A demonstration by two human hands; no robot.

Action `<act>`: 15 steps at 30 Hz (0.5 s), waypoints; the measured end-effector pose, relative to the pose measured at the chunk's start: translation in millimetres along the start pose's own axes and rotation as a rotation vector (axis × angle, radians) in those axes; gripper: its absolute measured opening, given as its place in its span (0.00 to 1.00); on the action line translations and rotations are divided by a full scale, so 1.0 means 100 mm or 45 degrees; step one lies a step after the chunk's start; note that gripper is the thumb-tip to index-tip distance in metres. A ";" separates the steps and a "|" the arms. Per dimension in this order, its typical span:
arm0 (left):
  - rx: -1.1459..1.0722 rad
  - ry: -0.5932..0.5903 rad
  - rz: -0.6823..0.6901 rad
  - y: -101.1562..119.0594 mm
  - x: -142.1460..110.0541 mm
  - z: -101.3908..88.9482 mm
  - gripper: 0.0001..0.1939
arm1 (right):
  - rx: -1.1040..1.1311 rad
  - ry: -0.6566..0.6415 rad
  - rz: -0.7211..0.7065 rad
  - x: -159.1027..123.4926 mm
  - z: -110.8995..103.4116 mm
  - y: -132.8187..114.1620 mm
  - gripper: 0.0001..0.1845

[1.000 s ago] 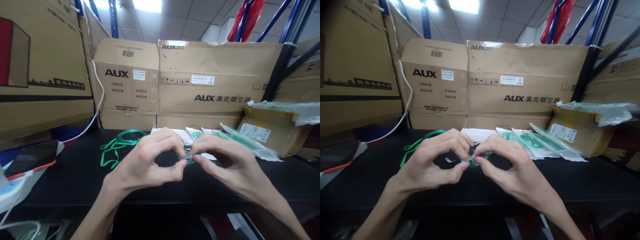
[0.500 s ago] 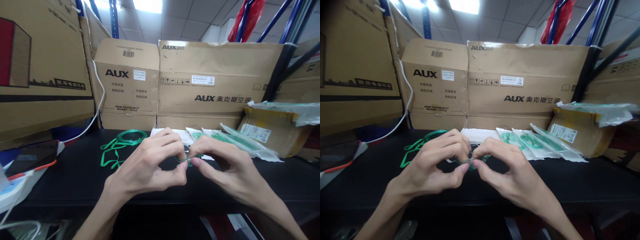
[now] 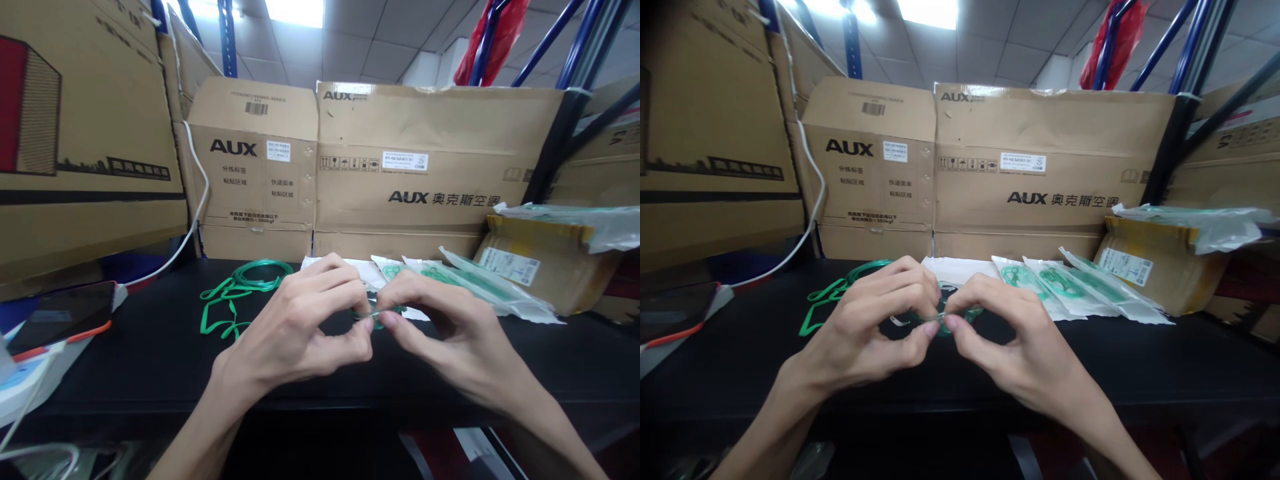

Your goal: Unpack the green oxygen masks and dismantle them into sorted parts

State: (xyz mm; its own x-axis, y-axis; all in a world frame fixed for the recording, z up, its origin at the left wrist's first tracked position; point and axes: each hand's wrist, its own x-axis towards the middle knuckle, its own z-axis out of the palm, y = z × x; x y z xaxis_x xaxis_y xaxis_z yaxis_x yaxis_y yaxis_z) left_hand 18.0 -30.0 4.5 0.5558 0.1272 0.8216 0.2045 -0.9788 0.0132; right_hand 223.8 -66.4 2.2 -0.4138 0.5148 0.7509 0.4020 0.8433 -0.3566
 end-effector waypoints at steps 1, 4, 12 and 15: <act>-0.020 0.003 0.008 -0.01 0.00 -0.01 0.08 | 0.015 -0.010 0.009 0.00 -0.01 0.00 0.06; -0.144 -0.023 0.023 -0.02 0.00 -0.05 0.05 | 0.119 -0.042 0.019 -0.01 -0.07 0.05 0.05; -0.552 -0.057 -0.104 -0.06 -0.01 -0.09 0.04 | 0.396 -0.107 -0.011 -0.02 -0.10 0.15 0.09; -0.579 -0.100 -0.158 -0.06 -0.03 -0.07 0.03 | 0.351 -0.142 -0.001 0.00 -0.08 0.13 0.04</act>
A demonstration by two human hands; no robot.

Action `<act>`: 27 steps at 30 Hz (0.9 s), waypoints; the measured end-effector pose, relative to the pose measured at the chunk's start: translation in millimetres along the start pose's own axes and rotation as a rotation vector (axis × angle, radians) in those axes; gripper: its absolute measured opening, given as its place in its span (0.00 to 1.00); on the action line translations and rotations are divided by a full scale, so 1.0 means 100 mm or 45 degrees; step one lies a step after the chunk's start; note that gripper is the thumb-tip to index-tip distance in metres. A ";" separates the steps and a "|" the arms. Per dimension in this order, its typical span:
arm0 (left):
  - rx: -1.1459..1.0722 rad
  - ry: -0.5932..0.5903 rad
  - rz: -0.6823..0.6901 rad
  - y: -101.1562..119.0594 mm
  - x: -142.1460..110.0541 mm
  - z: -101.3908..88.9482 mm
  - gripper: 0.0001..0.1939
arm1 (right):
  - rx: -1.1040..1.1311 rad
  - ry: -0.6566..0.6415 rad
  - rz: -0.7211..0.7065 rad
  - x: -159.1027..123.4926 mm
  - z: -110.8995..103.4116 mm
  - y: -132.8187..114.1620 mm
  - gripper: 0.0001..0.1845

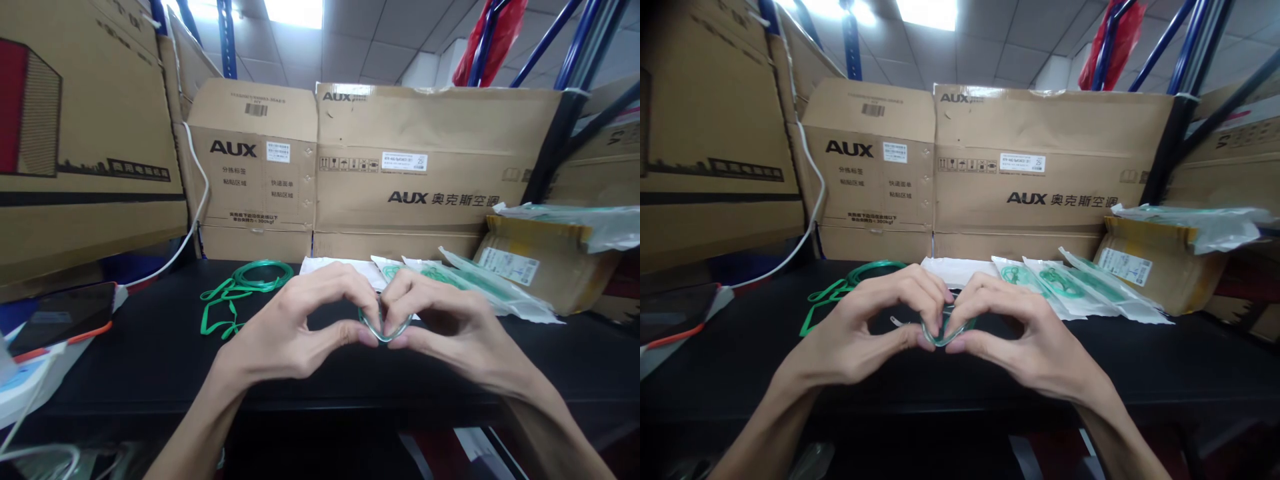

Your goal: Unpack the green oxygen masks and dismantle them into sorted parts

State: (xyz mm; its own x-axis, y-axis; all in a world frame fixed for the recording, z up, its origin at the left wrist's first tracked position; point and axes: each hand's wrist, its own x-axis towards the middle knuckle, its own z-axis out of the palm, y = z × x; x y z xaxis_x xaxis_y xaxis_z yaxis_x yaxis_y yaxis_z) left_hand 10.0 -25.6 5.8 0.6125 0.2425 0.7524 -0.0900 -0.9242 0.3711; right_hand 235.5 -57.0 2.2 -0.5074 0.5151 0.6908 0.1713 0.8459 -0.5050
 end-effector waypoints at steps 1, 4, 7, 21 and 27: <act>0.007 -0.009 -0.025 0.00 0.00 0.01 0.04 | -0.020 -0.012 0.005 0.00 0.00 -0.01 0.04; 0.014 -0.037 -0.087 0.00 0.00 0.02 0.05 | -0.077 -0.032 0.022 -0.01 0.00 0.00 0.05; -0.017 -0.045 -0.114 -0.01 0.02 0.04 0.06 | -0.040 -0.031 0.011 -0.01 0.00 0.02 0.07; -0.141 0.113 -0.180 -0.04 0.05 0.13 0.10 | 0.059 0.084 -0.012 0.00 0.04 0.05 0.11; 0.049 0.088 -0.118 -0.02 0.04 0.09 0.13 | 0.113 0.098 0.071 0.00 0.08 0.08 0.09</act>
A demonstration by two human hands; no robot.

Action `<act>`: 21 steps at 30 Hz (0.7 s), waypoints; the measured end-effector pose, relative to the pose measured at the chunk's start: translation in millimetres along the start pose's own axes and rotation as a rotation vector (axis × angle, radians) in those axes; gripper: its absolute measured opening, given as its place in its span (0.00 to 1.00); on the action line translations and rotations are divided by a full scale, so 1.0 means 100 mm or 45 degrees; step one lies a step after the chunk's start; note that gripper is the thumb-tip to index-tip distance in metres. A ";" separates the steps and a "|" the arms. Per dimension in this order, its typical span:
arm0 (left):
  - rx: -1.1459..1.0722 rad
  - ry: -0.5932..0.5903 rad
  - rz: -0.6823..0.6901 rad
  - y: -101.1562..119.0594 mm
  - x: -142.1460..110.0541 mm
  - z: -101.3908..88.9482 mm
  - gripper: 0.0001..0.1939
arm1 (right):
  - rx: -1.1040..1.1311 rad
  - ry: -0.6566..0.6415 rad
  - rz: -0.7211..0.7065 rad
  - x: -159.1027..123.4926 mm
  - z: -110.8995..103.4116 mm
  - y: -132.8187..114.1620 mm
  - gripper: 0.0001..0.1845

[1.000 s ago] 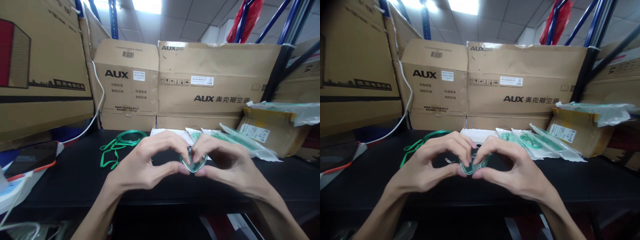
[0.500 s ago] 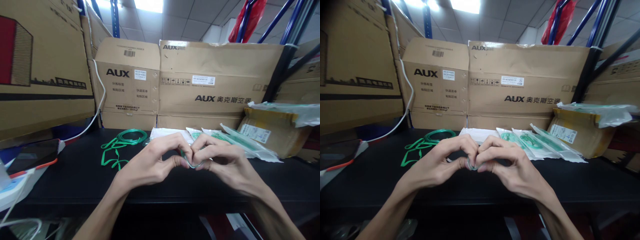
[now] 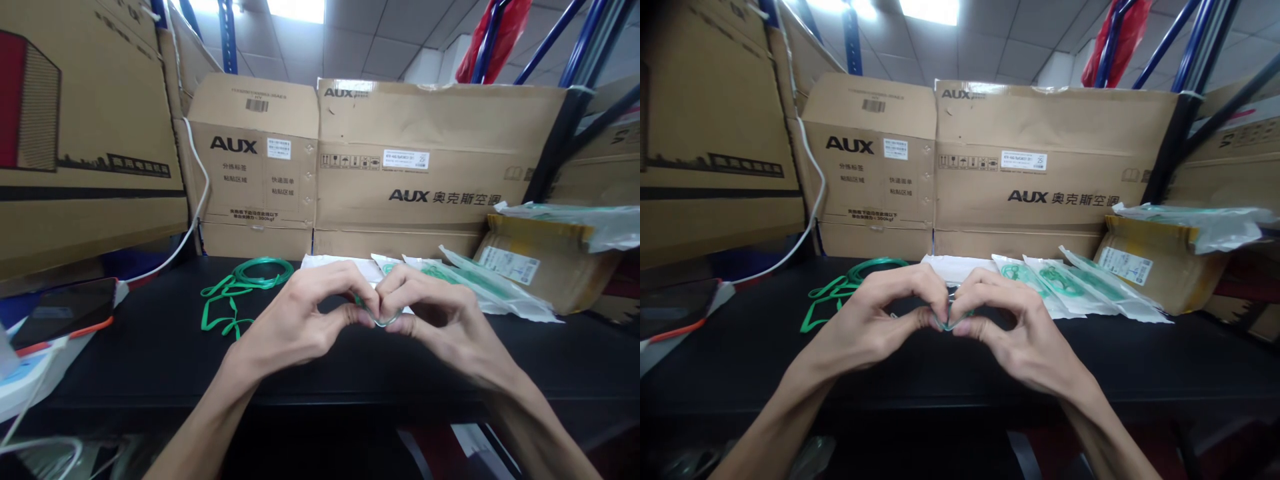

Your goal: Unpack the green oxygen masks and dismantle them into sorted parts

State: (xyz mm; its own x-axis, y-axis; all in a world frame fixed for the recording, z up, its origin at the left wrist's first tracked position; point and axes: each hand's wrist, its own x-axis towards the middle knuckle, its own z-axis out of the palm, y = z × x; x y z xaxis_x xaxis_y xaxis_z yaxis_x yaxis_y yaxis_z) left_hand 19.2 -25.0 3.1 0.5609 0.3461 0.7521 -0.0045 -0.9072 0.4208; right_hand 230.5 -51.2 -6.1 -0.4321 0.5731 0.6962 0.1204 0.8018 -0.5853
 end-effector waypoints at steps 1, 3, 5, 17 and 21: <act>0.033 -0.013 0.008 0.00 0.00 -0.01 0.14 | 0.007 -0.002 0.019 0.00 0.01 0.00 0.07; 0.092 -0.029 0.021 0.01 -0.02 -0.03 0.15 | 0.008 -0.011 0.055 0.01 0.02 -0.01 0.06; 0.148 -0.032 0.029 0.02 -0.03 -0.05 0.16 | -0.004 -0.017 0.089 0.02 0.02 -0.02 0.05; 0.208 -0.023 -0.021 -0.02 -0.02 -0.04 0.14 | -0.120 0.052 0.057 0.03 0.05 0.00 0.09; 0.015 0.031 -0.117 -0.05 -0.01 -0.03 0.11 | -0.207 0.068 -0.091 0.02 0.05 0.02 0.12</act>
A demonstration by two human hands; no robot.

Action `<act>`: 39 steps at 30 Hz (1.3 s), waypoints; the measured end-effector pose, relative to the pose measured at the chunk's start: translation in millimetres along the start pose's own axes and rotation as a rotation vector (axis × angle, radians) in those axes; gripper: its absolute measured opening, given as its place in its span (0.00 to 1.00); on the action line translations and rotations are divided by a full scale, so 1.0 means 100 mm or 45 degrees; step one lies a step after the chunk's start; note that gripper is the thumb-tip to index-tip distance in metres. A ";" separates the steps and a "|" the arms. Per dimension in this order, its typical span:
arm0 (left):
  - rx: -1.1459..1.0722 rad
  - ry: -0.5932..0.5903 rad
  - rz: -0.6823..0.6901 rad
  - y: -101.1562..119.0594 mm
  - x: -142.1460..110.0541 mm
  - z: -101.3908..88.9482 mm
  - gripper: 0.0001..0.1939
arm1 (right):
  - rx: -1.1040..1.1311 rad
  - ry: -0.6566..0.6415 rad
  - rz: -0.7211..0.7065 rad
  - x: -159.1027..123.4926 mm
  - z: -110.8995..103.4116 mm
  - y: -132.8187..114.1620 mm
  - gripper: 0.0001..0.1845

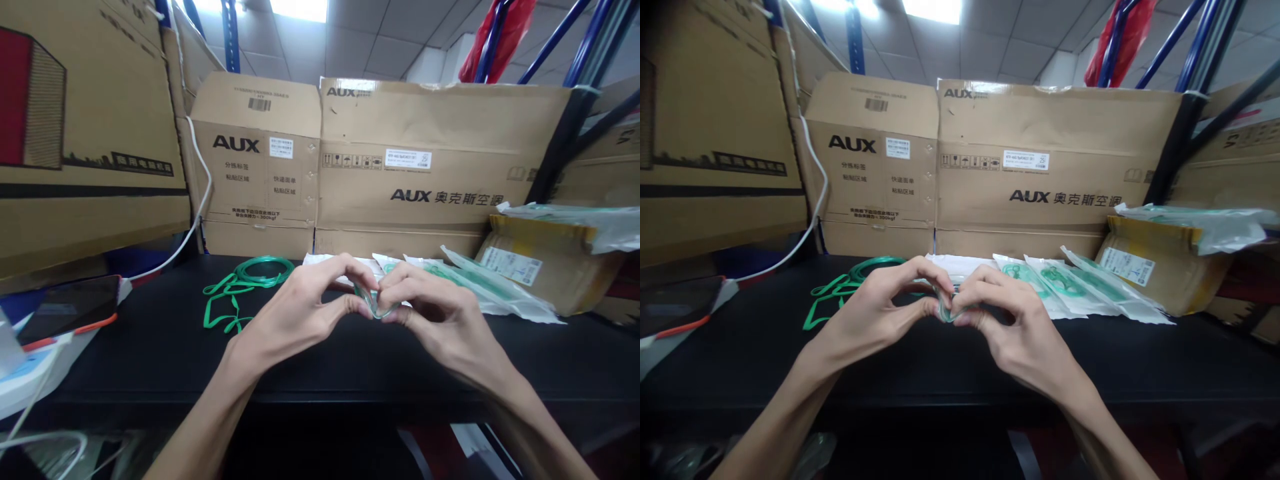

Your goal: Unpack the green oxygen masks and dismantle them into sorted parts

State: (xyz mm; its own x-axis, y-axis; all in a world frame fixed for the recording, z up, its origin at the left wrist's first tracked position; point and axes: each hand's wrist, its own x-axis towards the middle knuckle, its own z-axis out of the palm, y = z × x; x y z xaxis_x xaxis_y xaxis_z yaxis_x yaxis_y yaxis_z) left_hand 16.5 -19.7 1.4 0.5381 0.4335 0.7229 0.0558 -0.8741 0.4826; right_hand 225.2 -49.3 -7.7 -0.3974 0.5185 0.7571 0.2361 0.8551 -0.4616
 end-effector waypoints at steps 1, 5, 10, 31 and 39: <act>-0.042 0.006 -0.010 0.00 0.00 0.00 0.11 | -0.012 -0.005 -0.026 0.00 0.00 0.00 0.12; -0.077 -0.004 0.033 0.00 0.01 -0.03 0.09 | -0.024 -0.018 -0.054 0.01 0.02 -0.02 0.12; -0.079 -0.006 0.086 0.00 0.01 -0.06 0.09 | -0.019 0.018 -0.018 -0.01 0.03 -0.04 0.10; -0.160 -0.169 -0.164 -0.07 0.00 -0.15 0.04 | 0.185 -0.139 0.275 0.03 -0.01 0.03 0.05; 0.287 0.010 -0.226 -0.05 0.01 -0.02 0.08 | 0.094 0.175 0.438 0.04 0.12 0.20 0.10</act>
State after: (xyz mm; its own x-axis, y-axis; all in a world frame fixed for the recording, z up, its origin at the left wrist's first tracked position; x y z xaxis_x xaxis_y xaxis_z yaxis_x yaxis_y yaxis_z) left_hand 14.8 -14.3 0.9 0.4967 0.5849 0.6413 0.3348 -0.8108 0.4801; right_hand 217.9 -30.1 -18.9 -0.1825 0.7754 0.6046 0.2683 0.6308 -0.7280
